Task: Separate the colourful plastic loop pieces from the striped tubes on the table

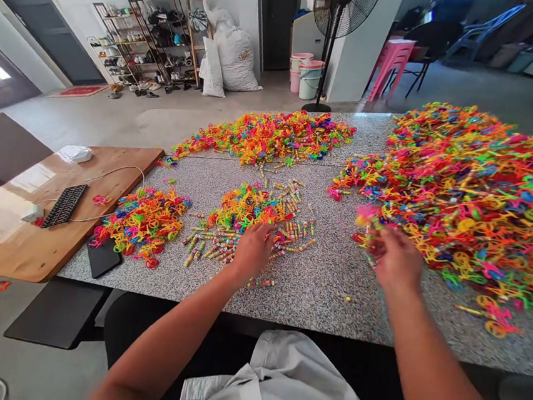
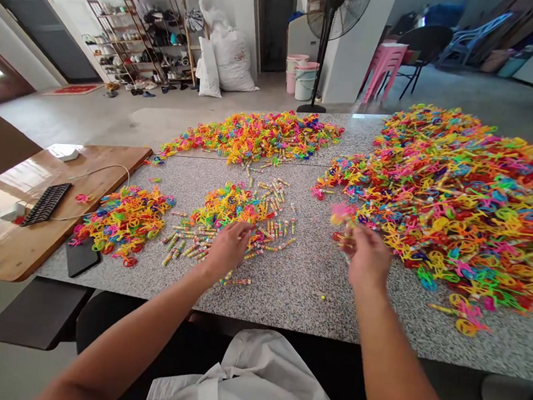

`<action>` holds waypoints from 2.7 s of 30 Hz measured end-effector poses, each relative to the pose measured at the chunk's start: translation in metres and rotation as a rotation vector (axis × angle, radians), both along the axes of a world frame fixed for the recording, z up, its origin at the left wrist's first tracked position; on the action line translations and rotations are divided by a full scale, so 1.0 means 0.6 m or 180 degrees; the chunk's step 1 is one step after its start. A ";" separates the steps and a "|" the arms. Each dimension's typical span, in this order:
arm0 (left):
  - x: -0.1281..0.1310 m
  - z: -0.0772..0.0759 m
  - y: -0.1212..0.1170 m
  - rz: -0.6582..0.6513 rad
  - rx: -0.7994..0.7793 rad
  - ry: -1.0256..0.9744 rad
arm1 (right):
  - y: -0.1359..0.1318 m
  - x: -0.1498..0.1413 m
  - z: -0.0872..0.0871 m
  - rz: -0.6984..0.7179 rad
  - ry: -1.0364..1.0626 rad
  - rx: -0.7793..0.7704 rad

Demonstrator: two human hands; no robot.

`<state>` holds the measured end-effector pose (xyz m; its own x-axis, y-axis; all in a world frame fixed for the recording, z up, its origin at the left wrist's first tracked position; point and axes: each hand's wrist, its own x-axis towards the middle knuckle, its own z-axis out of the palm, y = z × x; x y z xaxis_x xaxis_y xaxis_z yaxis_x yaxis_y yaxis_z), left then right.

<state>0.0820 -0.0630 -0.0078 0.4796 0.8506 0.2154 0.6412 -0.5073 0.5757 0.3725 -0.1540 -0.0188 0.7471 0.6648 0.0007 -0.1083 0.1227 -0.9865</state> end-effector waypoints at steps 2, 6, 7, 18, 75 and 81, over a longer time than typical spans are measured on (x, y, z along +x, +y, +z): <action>0.009 0.008 0.020 -0.0416 0.0504 0.0623 | 0.024 0.023 0.008 -0.0086 -0.0101 -0.0008; 0.028 0.022 0.030 -0.0720 0.0822 0.1402 | 0.038 -0.034 -0.006 0.1198 -0.1913 -0.0860; 0.027 0.023 0.029 -0.0627 0.0757 0.1531 | 0.036 -0.057 -0.015 0.1566 -0.2548 -0.0995; -0.033 -0.002 0.057 -0.0307 0.0218 0.1057 | 0.040 -0.122 -0.049 0.2020 -0.4162 -0.2025; -0.116 0.026 0.043 0.0956 -0.2675 -0.2927 | -0.017 -0.195 -0.030 0.1380 0.0461 -0.0576; -0.268 0.061 0.135 0.1963 -0.1124 -0.3159 | -0.013 -0.189 -0.067 0.1469 0.0141 -0.0801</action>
<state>-0.0786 0.0179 0.0286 -0.2666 0.9633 -0.0304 -0.0775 0.0100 0.9969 0.2589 -0.1616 -0.0590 0.3722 0.9002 -0.2263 -0.1373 -0.1878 -0.9726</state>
